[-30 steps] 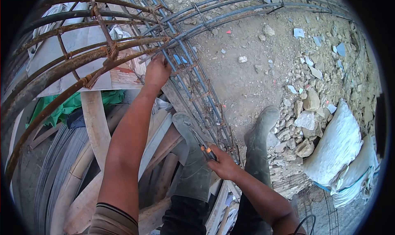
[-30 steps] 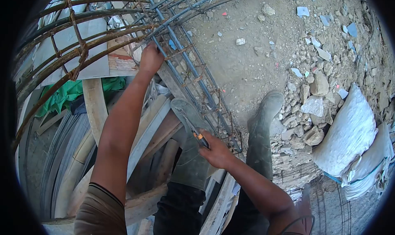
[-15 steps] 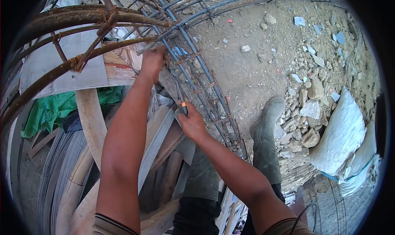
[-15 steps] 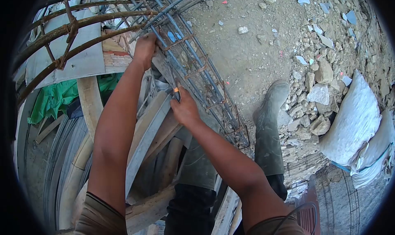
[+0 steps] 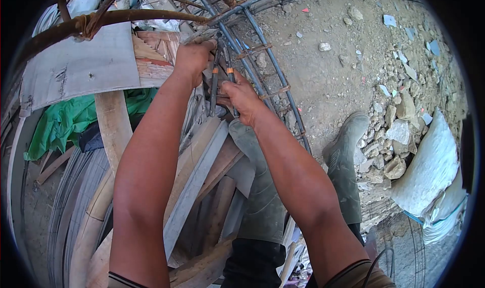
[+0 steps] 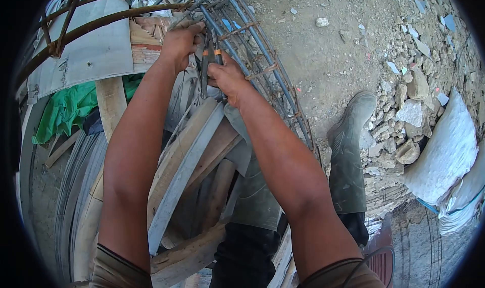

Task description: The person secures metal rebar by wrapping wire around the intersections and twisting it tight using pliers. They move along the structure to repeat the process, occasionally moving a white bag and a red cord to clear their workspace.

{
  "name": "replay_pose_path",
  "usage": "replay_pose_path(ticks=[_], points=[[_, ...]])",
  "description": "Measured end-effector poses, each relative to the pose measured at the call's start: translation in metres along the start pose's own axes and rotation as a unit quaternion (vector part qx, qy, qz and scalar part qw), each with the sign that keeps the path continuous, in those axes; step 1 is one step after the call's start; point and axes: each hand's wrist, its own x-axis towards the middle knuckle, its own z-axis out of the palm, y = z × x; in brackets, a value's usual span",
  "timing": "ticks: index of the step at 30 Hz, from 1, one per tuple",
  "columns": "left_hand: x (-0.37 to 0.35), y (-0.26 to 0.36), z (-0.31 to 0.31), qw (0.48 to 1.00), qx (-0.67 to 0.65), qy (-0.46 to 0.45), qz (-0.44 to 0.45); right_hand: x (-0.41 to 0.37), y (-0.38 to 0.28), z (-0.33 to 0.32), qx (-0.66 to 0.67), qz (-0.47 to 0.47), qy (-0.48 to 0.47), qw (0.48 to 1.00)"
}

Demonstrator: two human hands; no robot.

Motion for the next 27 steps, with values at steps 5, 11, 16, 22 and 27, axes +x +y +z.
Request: replay_pose_path(ticks=[5,11,16,22,27], points=[[0.021,-0.031,-0.001,0.998,0.052,-0.041,0.018,0.006,0.008,0.011,-0.137,-0.076,0.058,0.986],[-0.012,-0.005,0.004,0.986,0.064,-0.132,-0.074,-0.014,0.003,0.059,-0.413,-0.09,0.273,0.864],[0.008,-0.014,-0.006,0.965,0.179,-0.186,-0.047,-0.006,0.015,0.047,-0.349,-0.074,0.265,0.896],[0.0,-0.016,-0.011,0.956,-0.081,-0.248,-0.137,-0.022,0.013,0.014,0.273,0.141,-0.113,0.945],[0.002,-0.005,-0.01,0.964,0.045,-0.244,-0.095,-0.016,0.031,0.045,0.223,0.057,-0.06,0.971]])
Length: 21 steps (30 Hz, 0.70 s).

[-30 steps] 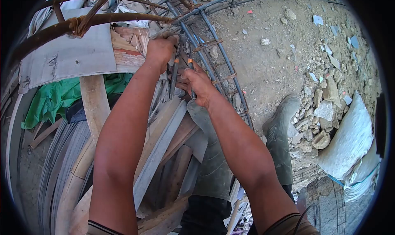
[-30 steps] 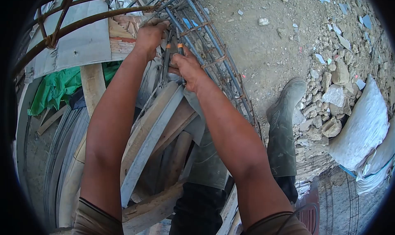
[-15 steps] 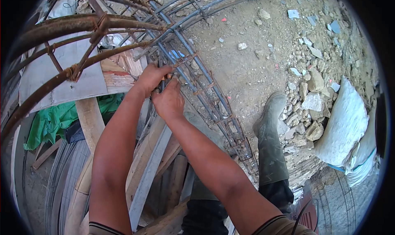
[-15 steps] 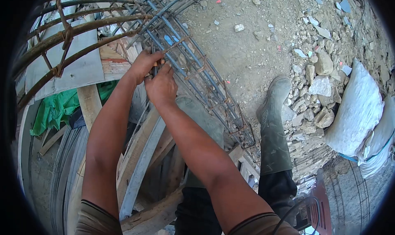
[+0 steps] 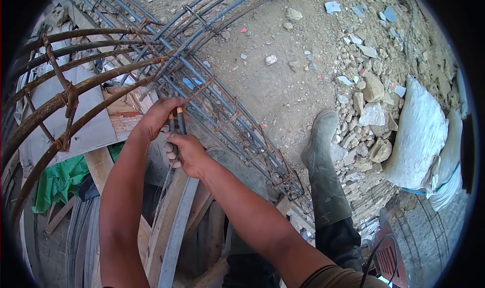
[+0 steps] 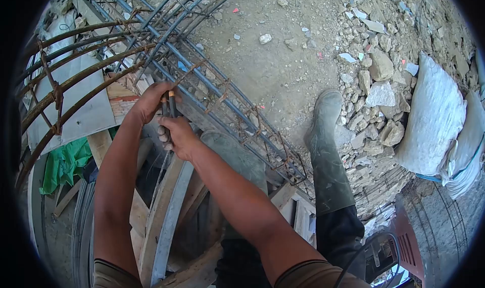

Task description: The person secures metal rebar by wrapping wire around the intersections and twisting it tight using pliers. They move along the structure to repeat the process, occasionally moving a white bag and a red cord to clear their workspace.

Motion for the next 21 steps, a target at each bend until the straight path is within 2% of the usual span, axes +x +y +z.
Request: replay_pose_path(ticks=[1,2,3,4,5,6,7,8,9,10,11,12,13,14,15,16,17,18,19,20,21], points=[[-0.003,0.001,0.007,1.0,-0.001,0.0,0.0,0.003,0.007,0.007,-0.267,-0.09,0.211,0.936],[-0.005,0.0,0.015,0.986,0.16,0.049,0.025,0.005,0.009,0.014,-0.471,-0.142,0.35,0.797],[-0.005,0.002,0.018,0.941,0.32,0.096,0.052,0.003,0.012,0.018,-0.464,-0.145,0.354,0.799],[0.013,-0.011,0.007,0.892,0.44,0.073,0.078,-0.005,0.008,0.028,-0.495,-0.125,0.371,0.776],[0.01,-0.008,0.001,0.892,0.438,0.077,0.08,-0.009,0.003,0.032,-0.526,-0.106,0.386,0.75],[0.008,-0.006,-0.003,0.98,0.196,0.018,0.005,-0.014,-0.007,0.026,-0.524,-0.108,0.388,0.75],[0.004,-0.007,-0.007,0.995,-0.061,-0.04,-0.074,-0.021,-0.018,0.014,-0.326,-0.068,0.213,0.919],[0.001,-0.01,-0.01,0.982,-0.159,-0.074,-0.074,-0.027,-0.025,0.007,-0.096,-0.019,0.016,0.995],[0.003,-0.011,-0.009,0.982,-0.157,-0.074,-0.075,-0.028,-0.029,0.007,-0.095,-0.02,0.016,0.995],[0.006,-0.012,-0.006,0.978,-0.179,-0.076,-0.069,-0.031,-0.033,0.012,0.084,0.037,-0.06,0.994],[0.006,-0.016,-0.004,0.973,-0.209,-0.073,-0.062,-0.033,-0.036,0.013,0.253,0.099,-0.134,0.953],[0.005,-0.018,-0.007,0.972,-0.213,-0.07,-0.064,-0.03,-0.031,0.011,0.252,0.103,-0.133,0.953],[0.0,-0.007,-0.008,0.984,-0.141,-0.076,-0.078,-0.023,-0.021,0.008,0.119,0.059,-0.046,0.99],[-0.002,-0.001,-0.007,0.99,-0.071,-0.08,-0.09,-0.014,-0.01,0.006,-0.021,0.016,0.041,0.999],[-0.001,0.0,-0.006,0.99,-0.071,-0.079,-0.089,-0.004,-0.002,0.005,-0.164,-0.028,0.124,0.978],[-0.001,0.001,0.0,0.991,0.122,-0.011,-0.045,-0.005,-0.001,0.011,-0.299,-0.069,0.207,0.929],[-0.001,0.006,0.005,0.948,0.314,0.058,0.006,-0.007,-0.003,0.016,-0.424,-0.112,0.282,0.853],[-0.001,0.01,0.015,0.9,0.429,0.058,0.045,-0.012,-0.005,0.023,-0.434,-0.07,0.306,0.845],[-0.002,0.013,0.015,0.9,0.428,0.06,0.047,-0.02,-0.014,0.024,-0.435,-0.072,0.305,0.844],[-0.002,0.015,0.015,0.952,0.302,0.052,-0.003,-0.029,-0.024,0.021,-0.348,-0.056,0.258,0.9],[-0.002,0.018,0.013,0.983,0.173,0.042,-0.053,-0.035,-0.033,0.019,-0.252,-0.042,0.207,0.944]])
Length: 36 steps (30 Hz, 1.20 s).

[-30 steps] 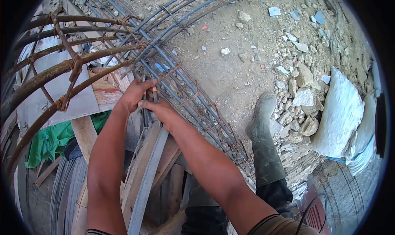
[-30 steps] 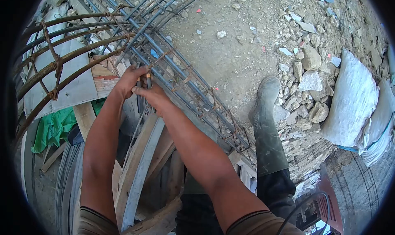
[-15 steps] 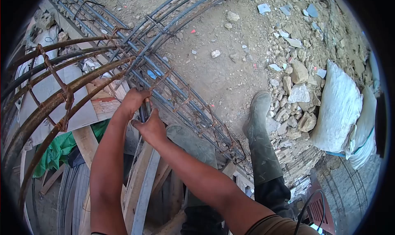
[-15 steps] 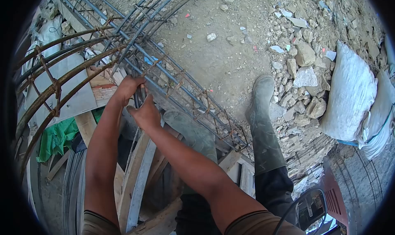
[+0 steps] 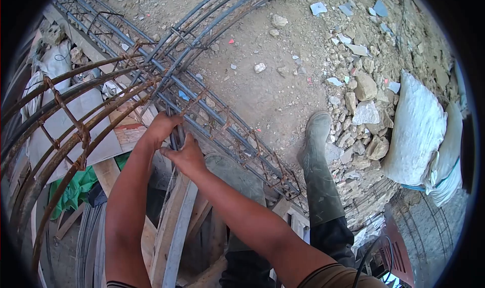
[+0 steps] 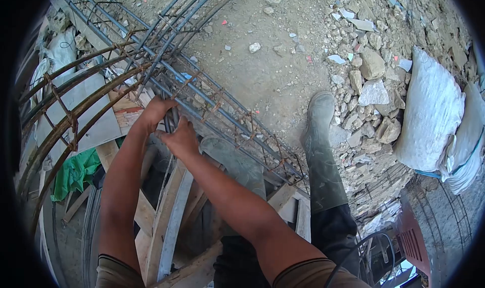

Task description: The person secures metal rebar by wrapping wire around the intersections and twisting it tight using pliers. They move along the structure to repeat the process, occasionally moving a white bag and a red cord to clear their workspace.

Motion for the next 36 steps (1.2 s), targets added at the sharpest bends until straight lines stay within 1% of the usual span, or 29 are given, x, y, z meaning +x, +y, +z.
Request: replay_pose_path(ticks=[1,3,4,6,8,10,11,12,13,14,16,17,18,19,20,22,23,24,25,26,27,28,29,30,32,33,34,35,36], points=[[-0.003,-0.004,-0.003,0.989,-0.144,-0.03,-0.014,-0.001,-0.003,-0.006,0.099,0.024,-0.06,0.993],[-0.001,-0.01,-0.009,0.977,-0.201,-0.074,-0.022,-0.001,-0.007,-0.016,0.287,0.073,-0.175,0.939],[0.0,-0.015,-0.009,0.958,-0.255,-0.123,-0.032,0.0,0.0,-0.017,0.289,0.075,-0.173,0.938],[0.011,-0.021,-0.021,0.96,-0.242,-0.14,-0.026,0.003,0.013,-0.015,0.443,0.099,-0.375,0.808],[0.009,-0.019,-0.02,0.958,-0.226,-0.176,-0.016,0.006,0.022,0.0,0.48,0.126,-0.383,0.779],[-0.001,-0.017,-0.005,0.96,-0.236,-0.148,0.002,0.009,0.024,0.011,0.341,0.132,-0.216,0.905],[-0.006,-0.016,0.004,0.985,-0.168,-0.038,-0.011,0.019,0.031,0.023,0.064,0.0,-0.015,0.998],[-0.01,-0.01,0.013,0.993,-0.094,0.069,-0.019,0.021,0.04,0.025,0.068,-0.003,-0.012,0.998],[-0.013,-0.003,0.016,0.989,0.074,0.12,0.05,0.015,0.032,0.027,-0.103,-0.034,0.074,0.991],[-0.005,-0.001,0.011,0.988,0.073,0.123,0.053,0.005,0.018,0.027,-0.275,-0.061,0.157,0.947],[0.01,-0.005,0.0,0.992,0.116,0.041,-0.009,-0.007,0.0,0.016,-0.29,-0.007,0.124,0.949],[0.004,-0.008,-0.004,0.999,-0.048,0.012,-0.007,-0.01,-0.003,0.004,-0.094,-0.01,-0.019,0.995],[0.001,-0.012,-0.006,0.999,-0.048,0.014,-0.01,-0.012,-0.005,-0.008,0.105,-0.011,-0.162,0.981],[-0.004,-0.009,-0.008,0.989,-0.138,-0.042,-0.025,-0.006,-0.008,-0.02,0.318,0.144,-0.279,0.895],[-0.004,-0.008,-0.008,0.968,-0.225,-0.101,-0.039,0.001,-0.002,-0.018,0.319,0.143,-0.279,0.894],[0.007,-0.03,-0.01,0.949,-0.28,-0.144,-0.02,0.016,0.016,-0.004,0.457,0.134,-0.326,0.817],[0.006,-0.031,-0.004,0.95,-0.288,-0.115,-0.02,0.02,0.022,0.004,0.41,0.133,-0.261,0.864],[0.005,-0.031,0.0,0.951,-0.296,-0.086,-0.02,0.027,0.026,0.006,0.409,0.135,-0.26,0.865],[-0.002,-0.02,0.009,0.968,-0.25,-0.027,-0.007,0.031,0.031,0.008,0.141,0.039,-0.084,0.986],[-0.011,-0.013,0.009,0.968,-0.251,-0.027,-0.01,0.03,0.028,0.01,-0.145,-0.067,0.1,0.982],[-0.013,0.001,0.007,0.997,-0.035,0.029,0.057,0.023,0.024,0.013,-0.159,-0.068,0.141,0.975],[-0.015,0.008,0.005,0.973,0.18,0.083,0.116,0.015,0.018,0.021,-0.157,-0.07,0.144,0.974],[0.004,-0.003,0.009,0.946,0.293,0.114,0.076,0.006,0.014,0.031,-0.181,-0.078,0.158,0.968],[0.012,-0.019,0.003,0.947,0.29,0.115,0.075,-0.001,0.01,0.036,-0.206,-0.087,0.172,0.96],[-0.011,0.013,-0.004,1.0,-0.013,-0.018,0.0,0.002,-0.001,0.011,-0.193,-0.032,0.099,0.976],[0.001,-0.009,-0.012,0.99,-0.126,-0.064,0.019,0.009,0.0,-0.002,0.08,0.052,-0.064,0.993],[0.002,-0.01,-0.012,0.99,-0.127,-0.062,0.019,0.014,-0.002,-0.012,0.34,0.13,-0.223,0.904],[0.003,-0.012,-0.012,0.982,-0.17,-0.082,0.01,0.017,-0.003,-0.016,0.402,0.131,-0.316,0.849],[0.004,-0.016,-0.011,0.972,-0.212,-0.103,-0.001,0.019,0.003,-0.015,0.405,0.133,-0.315,0.848]])
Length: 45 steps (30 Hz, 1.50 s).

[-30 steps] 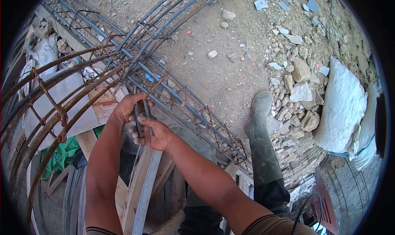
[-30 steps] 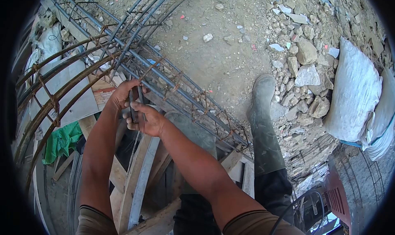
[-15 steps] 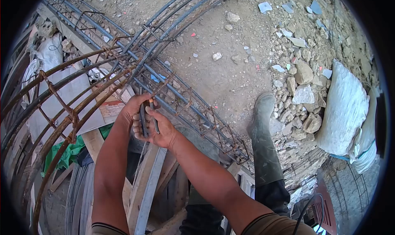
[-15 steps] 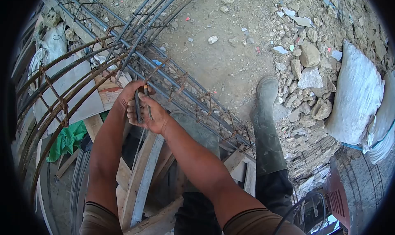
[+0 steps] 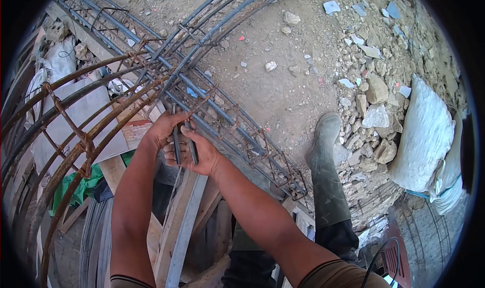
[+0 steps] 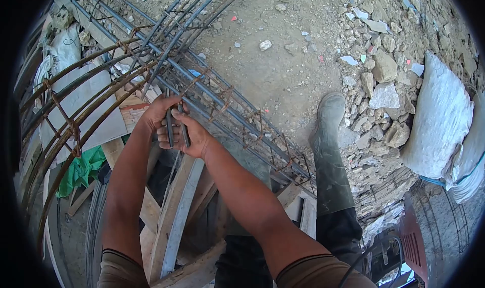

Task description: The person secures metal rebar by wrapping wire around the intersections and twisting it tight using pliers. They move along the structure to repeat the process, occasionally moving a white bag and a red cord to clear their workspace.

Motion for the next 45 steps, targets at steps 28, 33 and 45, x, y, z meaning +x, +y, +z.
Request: replay_pose_path(ticks=[28,33,45], points=[[-0.287,0.042,0.326,0.984,0.06,0.068,0.156,-0.389,-0.025,0.121,-0.613,0.099,0.132,0.773],[-0.429,0.149,0.394,0.972,0.063,-0.133,0.186,-0.549,-0.053,0.275,-0.635,0.111,0.075,0.76],[-0.61,0.254,0.474,0.912,0.221,-0.037,0.344,-0.734,-0.025,0.424,-0.714,-0.035,-0.003,0.7]])
